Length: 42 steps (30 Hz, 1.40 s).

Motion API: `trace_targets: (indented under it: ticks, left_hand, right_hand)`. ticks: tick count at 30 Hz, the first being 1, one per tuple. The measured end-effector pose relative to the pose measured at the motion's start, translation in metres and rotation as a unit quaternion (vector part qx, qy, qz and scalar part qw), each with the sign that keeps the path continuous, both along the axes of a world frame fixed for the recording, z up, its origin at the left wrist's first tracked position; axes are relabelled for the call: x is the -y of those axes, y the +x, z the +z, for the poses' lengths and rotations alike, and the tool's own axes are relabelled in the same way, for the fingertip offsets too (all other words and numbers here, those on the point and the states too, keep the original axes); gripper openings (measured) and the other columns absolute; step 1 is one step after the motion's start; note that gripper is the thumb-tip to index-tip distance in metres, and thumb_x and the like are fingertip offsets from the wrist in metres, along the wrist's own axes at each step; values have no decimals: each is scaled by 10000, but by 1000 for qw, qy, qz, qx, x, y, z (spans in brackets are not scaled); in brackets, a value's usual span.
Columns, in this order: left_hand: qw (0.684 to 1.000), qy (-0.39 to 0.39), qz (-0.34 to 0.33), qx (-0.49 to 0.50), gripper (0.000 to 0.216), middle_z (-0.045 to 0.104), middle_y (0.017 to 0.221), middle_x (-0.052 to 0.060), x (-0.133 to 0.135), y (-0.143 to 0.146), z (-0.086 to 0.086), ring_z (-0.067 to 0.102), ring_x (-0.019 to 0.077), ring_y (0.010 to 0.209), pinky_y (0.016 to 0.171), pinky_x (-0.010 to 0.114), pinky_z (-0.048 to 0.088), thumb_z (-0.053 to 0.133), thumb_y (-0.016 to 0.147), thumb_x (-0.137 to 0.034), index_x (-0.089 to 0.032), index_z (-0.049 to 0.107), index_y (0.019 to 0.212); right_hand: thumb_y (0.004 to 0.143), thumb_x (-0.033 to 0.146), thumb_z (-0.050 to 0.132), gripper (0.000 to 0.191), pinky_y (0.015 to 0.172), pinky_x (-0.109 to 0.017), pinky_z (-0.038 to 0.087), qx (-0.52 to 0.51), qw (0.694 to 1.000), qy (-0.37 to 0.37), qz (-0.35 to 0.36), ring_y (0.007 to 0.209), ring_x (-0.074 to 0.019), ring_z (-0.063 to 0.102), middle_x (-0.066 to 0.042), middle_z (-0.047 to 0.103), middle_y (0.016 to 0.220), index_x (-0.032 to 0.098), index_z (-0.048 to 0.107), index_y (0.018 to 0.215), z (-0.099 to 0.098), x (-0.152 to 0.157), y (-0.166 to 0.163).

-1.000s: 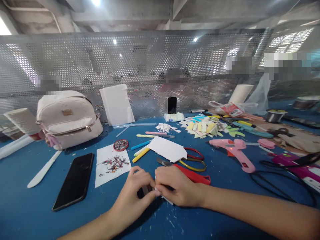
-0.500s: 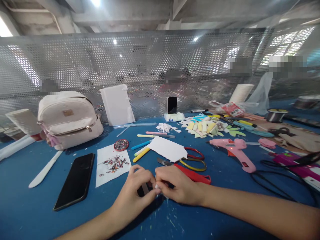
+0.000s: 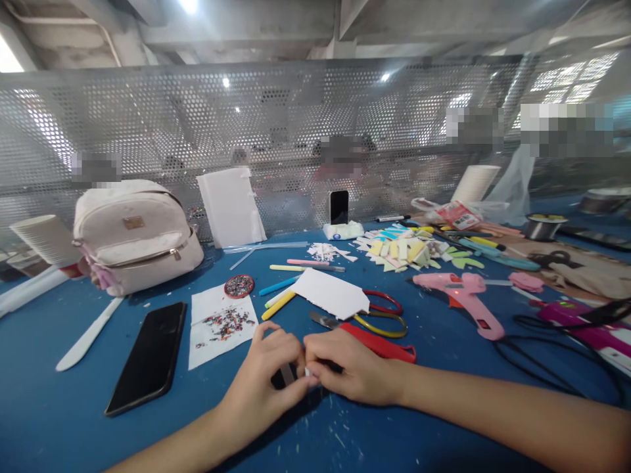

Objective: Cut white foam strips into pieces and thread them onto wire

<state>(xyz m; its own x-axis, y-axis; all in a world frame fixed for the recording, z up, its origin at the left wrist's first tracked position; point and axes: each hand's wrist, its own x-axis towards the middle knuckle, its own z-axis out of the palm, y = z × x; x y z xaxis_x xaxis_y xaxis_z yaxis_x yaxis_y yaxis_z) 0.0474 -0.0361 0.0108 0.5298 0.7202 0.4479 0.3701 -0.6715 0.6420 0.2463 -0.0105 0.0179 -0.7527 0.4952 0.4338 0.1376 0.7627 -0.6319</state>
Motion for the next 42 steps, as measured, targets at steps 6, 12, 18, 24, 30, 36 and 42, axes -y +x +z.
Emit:
trace_targets:
  ticks: [6,12,18,24,30,36,42]
  left_hand:
    - [998,48,-7,-51,320,519,738,-57,0,-5,1,535,138,745,1023,398,249,518,1016,-325,-202,448,730]
    - [1000,-18,-19,-9,456,464,706,-51,-4,-9,3,474,147,691,947,379,284,362,1037,-526,-207,379,712]
    - [998,-47,-29,31,484,466,673,-47,-5,-8,3,438,157,678,870,351,297,382,1021,-552,-206,361,683]
    - [997,-70,-7,35,516,489,678,-24,-4,-5,4,449,182,714,825,345,319,361,1008,-593,-210,389,664]
    - [998,-61,14,27,528,478,667,-18,-3,-3,3,445,187,724,811,347,354,319,1016,-601,-214,383,662]
    - [997,-55,24,41,503,489,691,-17,0,-1,2,454,182,734,790,332,358,341,1020,-583,-212,385,683]
    - [999,9,-3,46,453,496,725,-31,3,-4,5,488,156,721,878,364,328,366,1048,-498,-206,379,702]
  right_hand:
    - [1007,293,411,277,582,-228,331,-13,996,-82,-33,613,-116,420,31,460,693,202,425,746,2,-2,2]
    - [1012,342,413,333,552,-232,280,-4,993,-108,-43,570,-109,349,59,354,633,205,382,710,6,-4,2]
    - [1014,345,415,294,549,-224,283,38,996,-86,-6,551,-103,387,55,407,635,197,446,762,2,-4,3]
    - [1055,406,323,352,589,-229,330,48,996,-71,9,606,-117,455,33,456,690,203,428,789,5,-3,3]
    - [1058,368,326,302,574,-236,321,69,997,-21,15,606,-124,446,38,419,700,210,419,819,5,-3,3]
    - [1068,382,303,333,583,-238,320,32,999,-8,26,628,-124,426,27,426,727,211,405,801,2,-1,2]
    - [1055,449,331,399,544,-243,271,13,997,-66,-23,558,-111,331,59,340,651,218,354,731,6,3,0]
